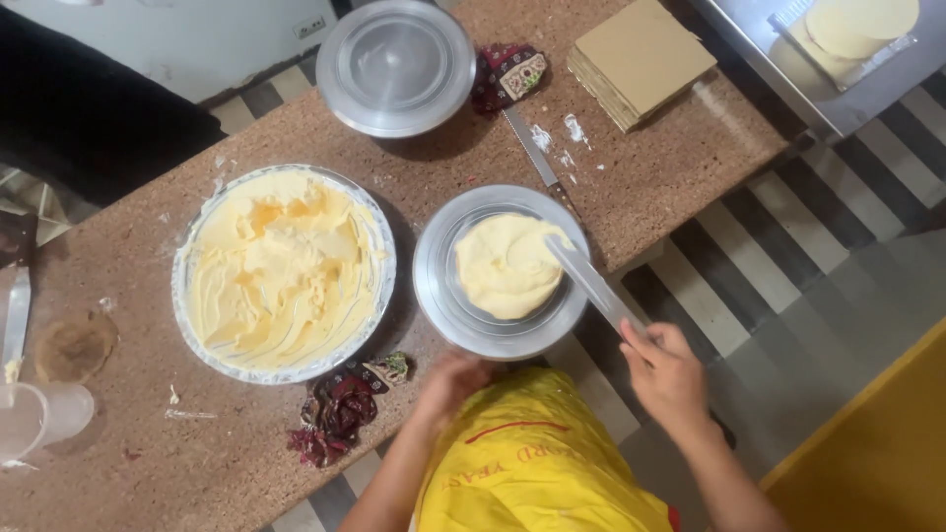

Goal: The person frosts a layered cake at a work counter, using a spatula to scoop cream from a large bowl and spread it over a cake layer on a turntable. They add filling between layers, smooth the sides, and use a cake board to help lift and position the cake while working.

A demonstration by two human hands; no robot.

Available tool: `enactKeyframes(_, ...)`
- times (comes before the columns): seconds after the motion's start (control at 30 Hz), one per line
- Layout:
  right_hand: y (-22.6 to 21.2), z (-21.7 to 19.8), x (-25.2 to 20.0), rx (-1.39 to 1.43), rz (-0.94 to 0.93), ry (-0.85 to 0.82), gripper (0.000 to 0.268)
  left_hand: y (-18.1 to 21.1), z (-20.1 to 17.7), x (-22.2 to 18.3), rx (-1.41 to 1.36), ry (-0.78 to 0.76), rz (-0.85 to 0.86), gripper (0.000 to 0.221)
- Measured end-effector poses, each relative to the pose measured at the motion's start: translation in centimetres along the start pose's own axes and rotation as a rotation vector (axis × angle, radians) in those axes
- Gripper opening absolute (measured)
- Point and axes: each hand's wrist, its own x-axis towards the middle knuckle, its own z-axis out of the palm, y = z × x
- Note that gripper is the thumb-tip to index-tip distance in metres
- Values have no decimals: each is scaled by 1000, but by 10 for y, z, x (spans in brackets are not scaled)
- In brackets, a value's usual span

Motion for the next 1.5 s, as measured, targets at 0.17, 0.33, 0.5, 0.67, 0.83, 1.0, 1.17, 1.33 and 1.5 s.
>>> enactKeyframes(0.17,20,22,-20,385,79,-157,37,23,8,-6,-365,92,35,19)
enactKeyframes(0.33,21,18,-6,198,36,50,37,37,12,-16,-357,-69,159,31)
enactKeyframes(0.5,17,14,-2,17,-86,-5,31,48,55,-53,-175,-26,-195,46)
enactKeyframes(0.67,23,27,-12,213,-151,-28,33,49,-11,14,-258,316,239,43)
enactKeyframes(0.83,13,27,-14,283,85,-185,35,-17,-14,22,73,328,374,31)
enactKeyframes(1.0,-5,19,-9,349,-3,-123,36,-14,-45,9,229,415,-8,25)
enactKeyframes(1.17,-10,27,-12,426,-47,-124,36,-53,-32,47,529,328,597,26)
enactKeyframes(1.33,-11,32,-13,474,-23,-97,36,-14,-25,-3,845,-42,134,20)
enactKeyframes(1.5,-13,35,-10,480,-33,-89,35,-40,-41,57,807,321,383,23)
